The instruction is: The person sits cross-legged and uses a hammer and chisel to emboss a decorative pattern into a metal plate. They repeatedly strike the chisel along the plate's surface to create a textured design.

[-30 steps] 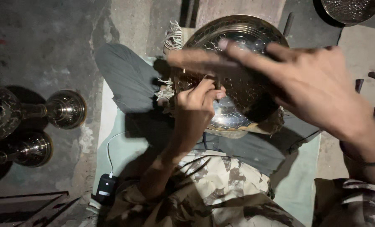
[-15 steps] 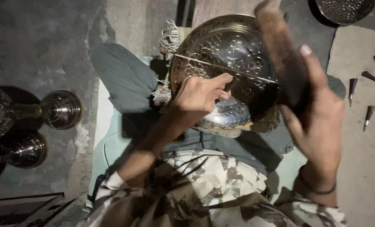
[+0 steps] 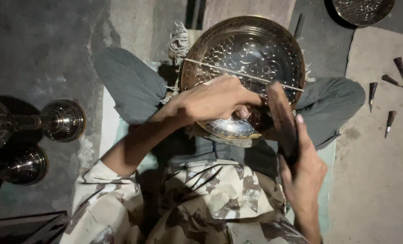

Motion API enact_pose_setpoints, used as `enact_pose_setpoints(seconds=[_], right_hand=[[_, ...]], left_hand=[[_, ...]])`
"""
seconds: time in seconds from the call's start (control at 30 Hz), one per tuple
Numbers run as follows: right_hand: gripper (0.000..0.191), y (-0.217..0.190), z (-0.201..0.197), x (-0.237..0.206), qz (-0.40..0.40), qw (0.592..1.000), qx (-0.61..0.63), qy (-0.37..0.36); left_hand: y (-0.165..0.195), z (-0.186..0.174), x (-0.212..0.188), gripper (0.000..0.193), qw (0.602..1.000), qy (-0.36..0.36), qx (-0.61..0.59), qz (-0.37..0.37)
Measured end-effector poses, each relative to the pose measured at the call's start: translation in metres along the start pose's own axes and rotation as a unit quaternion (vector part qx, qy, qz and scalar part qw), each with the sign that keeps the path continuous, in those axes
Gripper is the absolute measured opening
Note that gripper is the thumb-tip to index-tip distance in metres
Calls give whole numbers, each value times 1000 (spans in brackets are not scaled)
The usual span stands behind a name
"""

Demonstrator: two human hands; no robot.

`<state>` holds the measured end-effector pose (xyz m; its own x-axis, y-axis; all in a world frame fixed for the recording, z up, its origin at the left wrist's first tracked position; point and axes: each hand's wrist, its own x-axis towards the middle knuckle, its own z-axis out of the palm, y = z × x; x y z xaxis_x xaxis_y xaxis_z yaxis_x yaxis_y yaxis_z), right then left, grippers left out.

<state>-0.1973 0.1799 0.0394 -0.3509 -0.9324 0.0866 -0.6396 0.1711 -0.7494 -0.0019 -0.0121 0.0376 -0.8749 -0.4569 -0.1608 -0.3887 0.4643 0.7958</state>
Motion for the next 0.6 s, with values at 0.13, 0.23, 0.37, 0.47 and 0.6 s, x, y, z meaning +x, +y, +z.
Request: enact_pose_setpoints(seconds=[0.13, 0.23, 0.37, 0.47, 0.6], right_hand=[[81, 19, 7, -15, -20, 999, -46, -7], [86, 26, 5, -17, -2, 996, -84, -31], [82, 32, 1, -6, -200, 964, -149, 94], [69, 39, -6, 11, 38, 982, 151, 104], [55, 42, -20, 43, -22, 981, 183, 60]], left_hand=[[3, -8, 4, 56, 992, 11, 49, 113], [-4, -5, 3, 50, 998, -25, 20, 46], [-13, 15, -22, 35, 955, 200, -108, 189], [-16, 43, -39, 27, 915, 350, -119, 162], [-15, 75, -32, 8, 840, 506, 184, 66]])
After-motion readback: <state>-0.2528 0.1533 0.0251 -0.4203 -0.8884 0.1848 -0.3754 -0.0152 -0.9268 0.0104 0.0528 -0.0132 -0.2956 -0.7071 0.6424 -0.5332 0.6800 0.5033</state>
